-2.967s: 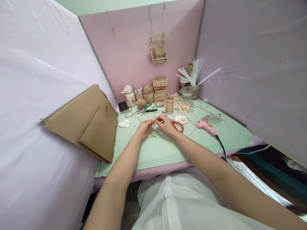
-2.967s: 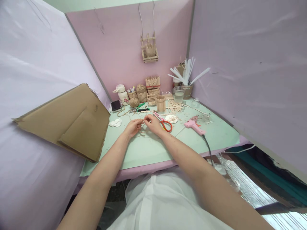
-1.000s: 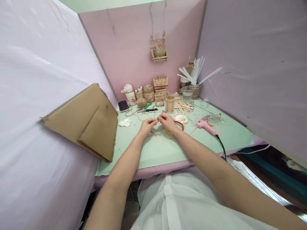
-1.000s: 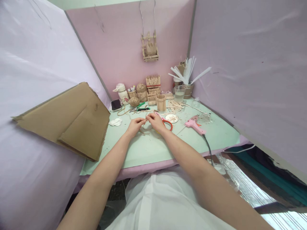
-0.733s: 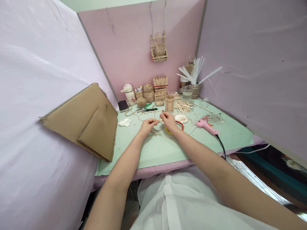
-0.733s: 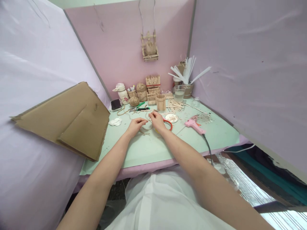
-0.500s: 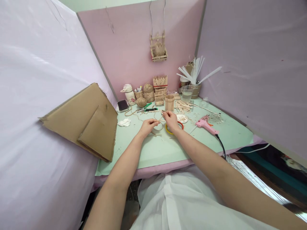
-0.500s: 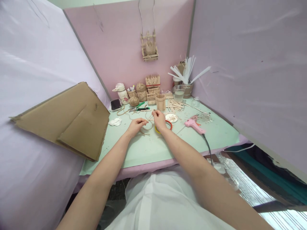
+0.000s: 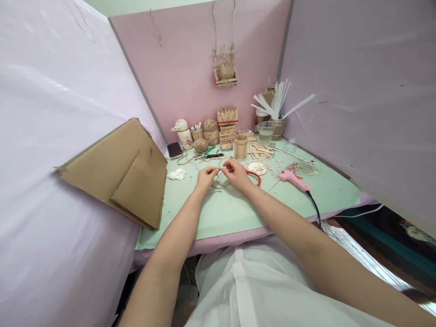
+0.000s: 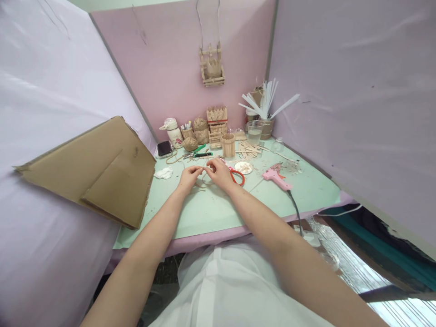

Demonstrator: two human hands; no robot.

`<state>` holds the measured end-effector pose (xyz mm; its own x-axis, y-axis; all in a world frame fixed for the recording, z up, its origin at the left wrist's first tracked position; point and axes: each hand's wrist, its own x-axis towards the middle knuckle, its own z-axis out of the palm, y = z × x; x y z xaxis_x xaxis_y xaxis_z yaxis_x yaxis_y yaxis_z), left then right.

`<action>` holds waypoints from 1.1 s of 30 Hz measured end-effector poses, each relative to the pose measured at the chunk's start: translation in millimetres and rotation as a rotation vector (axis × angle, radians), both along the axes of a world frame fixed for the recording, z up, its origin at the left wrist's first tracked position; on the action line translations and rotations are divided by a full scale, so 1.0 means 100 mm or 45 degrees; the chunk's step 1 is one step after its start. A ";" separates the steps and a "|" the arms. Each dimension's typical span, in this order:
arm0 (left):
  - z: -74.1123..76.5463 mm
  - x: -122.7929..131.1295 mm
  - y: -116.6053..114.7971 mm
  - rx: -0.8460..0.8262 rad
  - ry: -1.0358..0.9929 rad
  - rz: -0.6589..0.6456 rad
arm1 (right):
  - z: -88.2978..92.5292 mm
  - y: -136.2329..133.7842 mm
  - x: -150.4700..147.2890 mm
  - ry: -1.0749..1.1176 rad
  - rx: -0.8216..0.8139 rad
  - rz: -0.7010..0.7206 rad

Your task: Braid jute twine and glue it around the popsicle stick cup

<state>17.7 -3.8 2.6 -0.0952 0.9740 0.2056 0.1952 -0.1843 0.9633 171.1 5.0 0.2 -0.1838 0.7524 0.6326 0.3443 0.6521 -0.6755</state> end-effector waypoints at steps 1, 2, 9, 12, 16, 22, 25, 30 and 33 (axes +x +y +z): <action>-0.01 0.00 0.01 0.009 0.009 -0.005 | 0.00 -0.01 0.00 -0.031 0.047 0.035; -0.02 -0.01 0.01 0.019 0.018 -0.019 | 0.00 -0.02 -0.01 -0.062 0.084 0.065; -0.02 0.02 0.00 0.045 0.069 -0.053 | -0.03 0.01 -0.02 -0.173 0.163 0.087; -0.02 0.03 0.00 0.038 0.058 -0.062 | -0.05 0.03 -0.02 -0.163 0.134 0.049; -0.04 0.02 0.01 0.035 0.059 -0.058 | -0.07 0.05 -0.04 -0.121 0.096 0.047; -0.05 0.01 0.02 0.062 0.113 -0.061 | -0.08 0.06 -0.06 -0.045 0.049 0.085; -0.04 0.01 0.01 0.074 0.124 -0.065 | -0.05 0.04 -0.07 0.009 -0.023 0.100; -0.02 0.04 0.00 0.077 0.114 -0.077 | 0.00 0.02 -0.08 0.124 -0.172 0.071; 0.00 0.06 -0.01 0.084 0.111 -0.071 | -0.02 0.05 -0.08 0.235 -0.285 0.080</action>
<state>23.9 -4.9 2.2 -0.0203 0.9614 0.2743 0.2654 -0.2594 0.9286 162.7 10.4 -2.3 -0.1318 0.8676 0.4795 0.1659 0.4962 -0.8522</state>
